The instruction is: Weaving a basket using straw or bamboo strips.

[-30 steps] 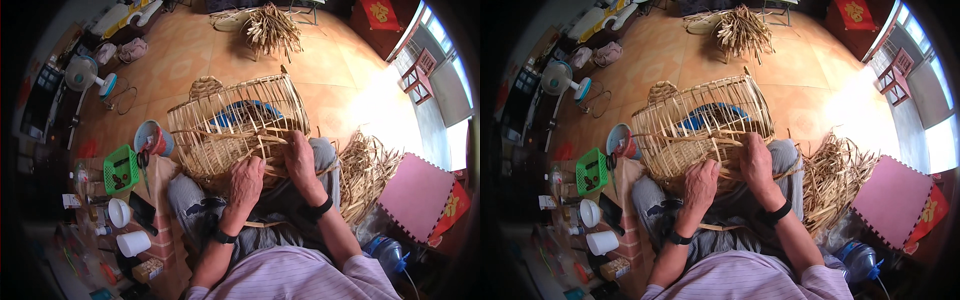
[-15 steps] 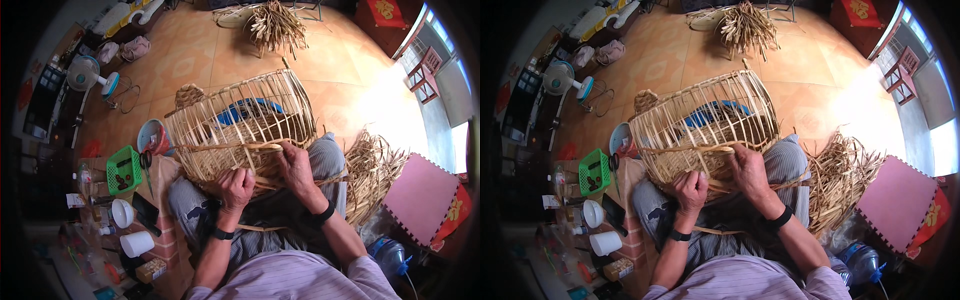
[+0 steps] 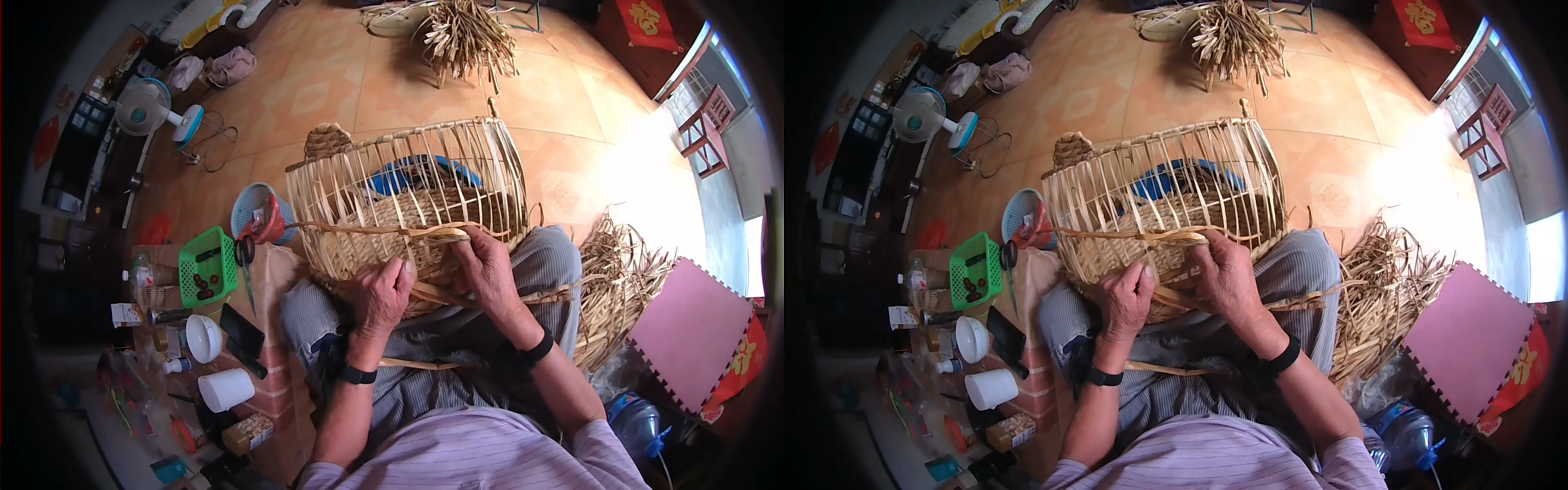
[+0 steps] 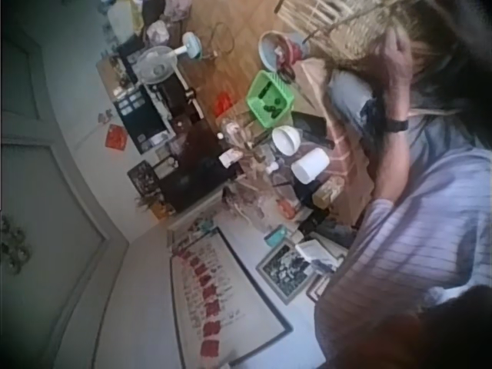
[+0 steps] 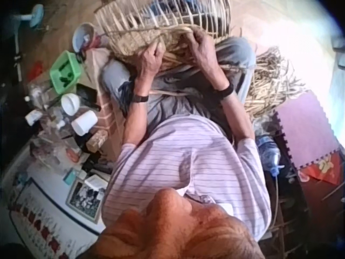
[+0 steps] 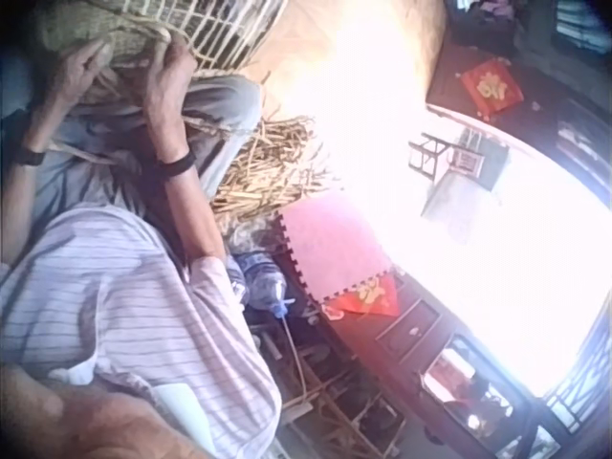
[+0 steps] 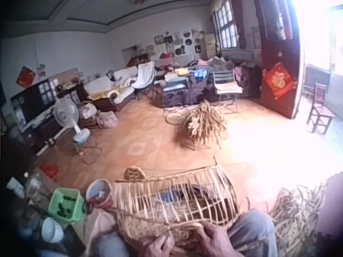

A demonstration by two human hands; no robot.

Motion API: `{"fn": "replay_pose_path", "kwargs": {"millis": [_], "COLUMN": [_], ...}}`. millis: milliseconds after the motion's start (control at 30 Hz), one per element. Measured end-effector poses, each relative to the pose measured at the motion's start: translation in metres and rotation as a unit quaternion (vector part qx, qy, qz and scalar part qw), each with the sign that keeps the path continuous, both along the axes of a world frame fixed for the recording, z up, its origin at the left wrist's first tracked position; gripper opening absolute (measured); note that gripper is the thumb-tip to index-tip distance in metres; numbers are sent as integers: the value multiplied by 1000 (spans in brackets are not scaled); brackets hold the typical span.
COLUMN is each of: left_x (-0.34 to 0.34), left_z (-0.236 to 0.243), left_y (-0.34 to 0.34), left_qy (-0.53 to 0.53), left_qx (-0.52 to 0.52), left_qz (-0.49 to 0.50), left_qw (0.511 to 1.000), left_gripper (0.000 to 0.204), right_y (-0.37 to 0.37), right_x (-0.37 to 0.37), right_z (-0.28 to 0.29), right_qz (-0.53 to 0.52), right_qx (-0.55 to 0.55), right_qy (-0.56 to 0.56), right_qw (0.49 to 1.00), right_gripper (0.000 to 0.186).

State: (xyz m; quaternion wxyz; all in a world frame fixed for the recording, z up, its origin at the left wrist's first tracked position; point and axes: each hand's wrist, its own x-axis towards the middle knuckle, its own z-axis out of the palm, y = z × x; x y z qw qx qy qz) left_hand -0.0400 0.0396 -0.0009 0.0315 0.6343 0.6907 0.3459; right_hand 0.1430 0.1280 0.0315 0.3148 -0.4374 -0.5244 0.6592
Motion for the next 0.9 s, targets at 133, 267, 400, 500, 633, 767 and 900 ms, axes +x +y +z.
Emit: {"fn": "replay_pose_path", "kwargs": {"millis": [133, 267, 400, 500, 633, 767, 900], "left_x": [1, -2, -21, -34, -36, -29, -31], "left_z": [8, 20, 36, 62, 61, 46, 37], "left_y": [-8, -22, -43, -70, -107, -138, -145], "left_qy": [-23, -49, -82, -139, -132, 34, 28], "left_qx": [-38, -42, 18, -88, -215, -218, -197], "left_qz": [-34, -16, 49, 43, -49, -132, -121], "left_qw": [998, 998, 995, 985, 966, 966, 972], "left_gripper": [12, 20, 20, 18, 24, 22, 17], "right_y": [-20, -28, -25, -23, -25, -15, -14], "right_x": [8, 20, 21, 16, 19, 43, 67], "right_z": [-7, -23, -4, -5, -23, -6, -15], "right_qz": [-74, -98, -34, 33, 160, 93, -41], "right_qx": [81, 405, -99, -43, 208, -142, -154], "right_qy": [48, -117, 185, 4, -181, 105, 257], "right_qw": [993, 902, 977, 999, 948, 980, 953], "right_gripper": [14, 12, 10, 18, 45, 40, 32]}}
